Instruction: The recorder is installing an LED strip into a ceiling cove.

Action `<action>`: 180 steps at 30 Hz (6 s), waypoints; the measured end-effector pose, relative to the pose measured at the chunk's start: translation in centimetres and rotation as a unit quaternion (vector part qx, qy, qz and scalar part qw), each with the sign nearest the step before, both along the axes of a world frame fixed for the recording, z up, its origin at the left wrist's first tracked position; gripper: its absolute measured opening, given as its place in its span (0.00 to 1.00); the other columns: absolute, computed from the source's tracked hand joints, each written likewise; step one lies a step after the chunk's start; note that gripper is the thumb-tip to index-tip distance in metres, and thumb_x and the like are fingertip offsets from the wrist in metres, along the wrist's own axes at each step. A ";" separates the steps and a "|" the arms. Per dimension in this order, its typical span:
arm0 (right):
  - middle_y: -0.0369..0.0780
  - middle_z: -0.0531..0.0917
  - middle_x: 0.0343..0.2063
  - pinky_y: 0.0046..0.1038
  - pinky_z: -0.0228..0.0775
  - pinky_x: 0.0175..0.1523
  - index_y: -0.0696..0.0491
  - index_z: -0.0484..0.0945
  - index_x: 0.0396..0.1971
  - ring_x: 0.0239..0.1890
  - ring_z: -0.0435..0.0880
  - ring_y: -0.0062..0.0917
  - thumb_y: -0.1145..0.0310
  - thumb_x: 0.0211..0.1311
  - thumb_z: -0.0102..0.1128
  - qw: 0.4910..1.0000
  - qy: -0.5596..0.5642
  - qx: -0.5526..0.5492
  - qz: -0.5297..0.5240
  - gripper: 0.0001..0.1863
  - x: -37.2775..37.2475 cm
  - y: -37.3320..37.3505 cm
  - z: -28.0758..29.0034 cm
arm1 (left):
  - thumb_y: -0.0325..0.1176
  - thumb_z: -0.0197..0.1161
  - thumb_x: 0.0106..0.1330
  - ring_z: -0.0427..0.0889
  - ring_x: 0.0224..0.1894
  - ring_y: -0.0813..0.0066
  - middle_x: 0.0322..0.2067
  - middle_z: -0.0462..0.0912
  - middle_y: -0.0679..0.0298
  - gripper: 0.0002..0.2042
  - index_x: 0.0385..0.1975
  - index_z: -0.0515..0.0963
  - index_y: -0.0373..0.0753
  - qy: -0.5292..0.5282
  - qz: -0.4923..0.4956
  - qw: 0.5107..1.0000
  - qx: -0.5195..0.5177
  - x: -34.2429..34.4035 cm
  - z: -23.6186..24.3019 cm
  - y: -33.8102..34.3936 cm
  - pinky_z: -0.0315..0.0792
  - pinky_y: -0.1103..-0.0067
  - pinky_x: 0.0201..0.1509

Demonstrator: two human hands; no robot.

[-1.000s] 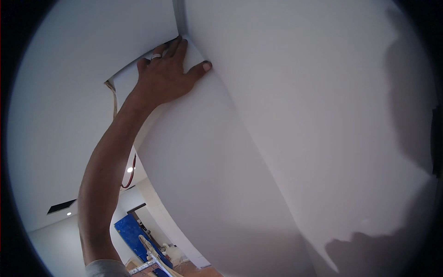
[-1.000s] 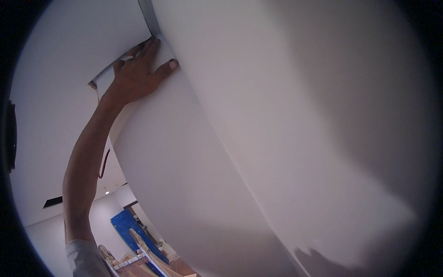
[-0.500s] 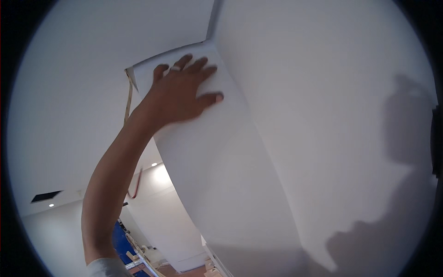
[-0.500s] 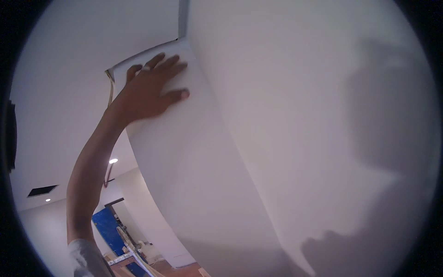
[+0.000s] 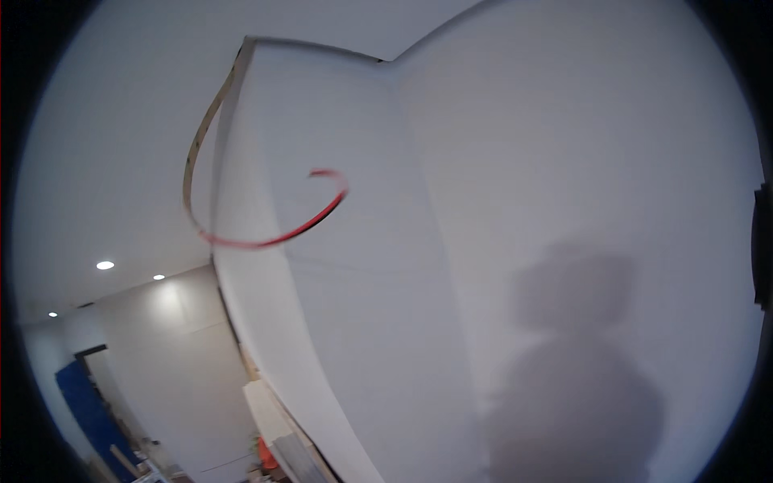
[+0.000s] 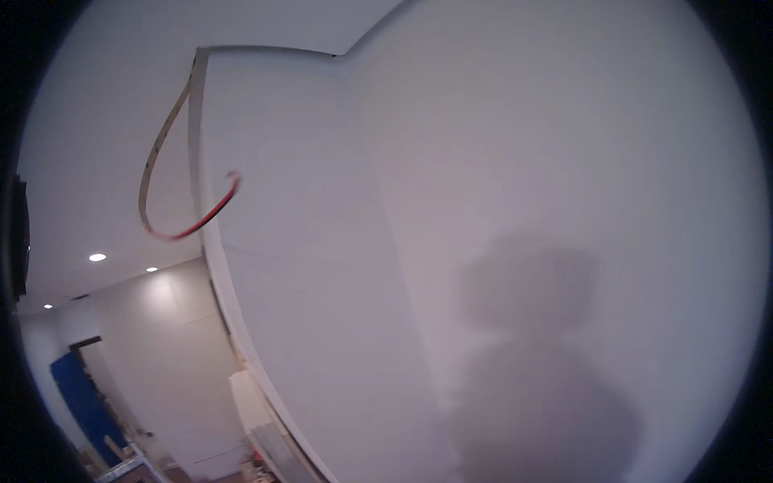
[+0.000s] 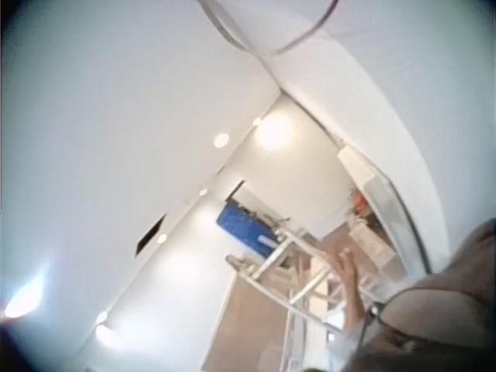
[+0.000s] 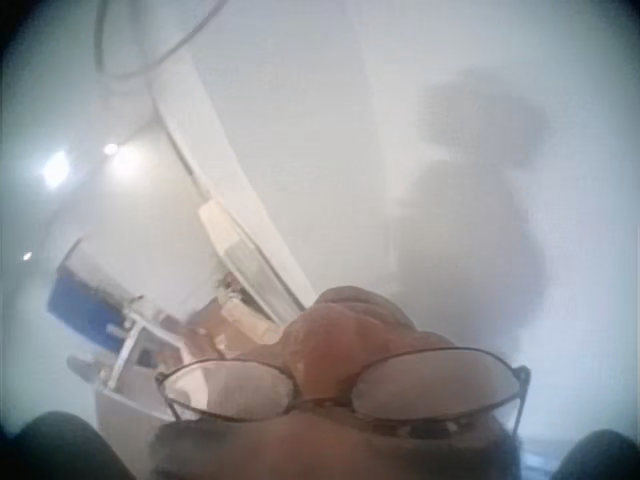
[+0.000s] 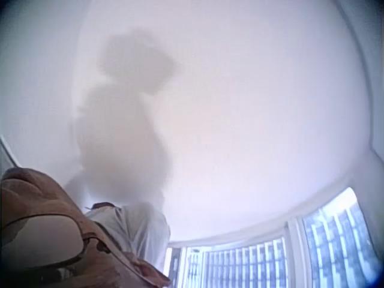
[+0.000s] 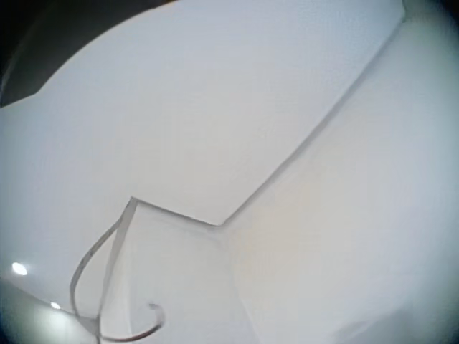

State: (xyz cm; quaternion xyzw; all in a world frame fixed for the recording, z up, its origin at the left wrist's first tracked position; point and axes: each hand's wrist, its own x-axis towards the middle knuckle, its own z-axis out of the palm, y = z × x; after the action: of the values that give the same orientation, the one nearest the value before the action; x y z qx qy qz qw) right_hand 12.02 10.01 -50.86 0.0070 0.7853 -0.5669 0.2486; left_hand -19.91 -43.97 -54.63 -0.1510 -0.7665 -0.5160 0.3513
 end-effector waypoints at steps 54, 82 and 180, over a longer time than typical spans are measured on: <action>0.45 0.85 0.44 0.40 0.81 0.44 0.55 0.79 0.57 0.43 0.85 0.35 0.61 0.64 0.64 0.947 -0.074 0.028 -0.311 0.23 8.0 -4.6 -3.4 | 0.53 0.65 0.66 0.76 0.60 0.53 0.55 0.79 0.47 0.30 0.56 0.77 0.32 -0.247 -0.335 0.824 -0.385 -4.0 -10.7 31.2 0.67 0.62 0.65; 0.46 0.84 0.46 0.41 0.81 0.46 0.55 0.79 0.57 0.45 0.85 0.37 0.60 0.64 0.65 0.948 -0.078 0.028 -0.307 0.24 9.0 -3.6 -2.8 | 0.52 0.64 0.67 0.77 0.60 0.54 0.55 0.80 0.48 0.28 0.56 0.78 0.34 -0.260 -0.324 0.814 -0.405 -2.7 -11.5 30.0 0.67 0.64 0.66; 0.39 0.84 0.43 0.32 0.77 0.51 0.55 0.80 0.49 0.44 0.83 0.27 0.57 0.77 0.50 0.829 0.514 0.154 -0.158 0.18 5.5 2.6 23.3 | 0.49 0.63 0.69 0.78 0.61 0.58 0.55 0.82 0.53 0.21 0.54 0.81 0.41 -0.266 -0.346 0.699 -0.566 -1.0 -7.8 19.3 0.68 0.68 0.67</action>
State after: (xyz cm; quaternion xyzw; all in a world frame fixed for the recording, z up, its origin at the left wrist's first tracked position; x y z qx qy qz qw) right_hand 17.51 12.58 -27.61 -0.1236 0.8648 -0.3922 -0.2882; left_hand -20.95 -24.67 -62.47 -0.4329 -0.8691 -0.0886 -0.2224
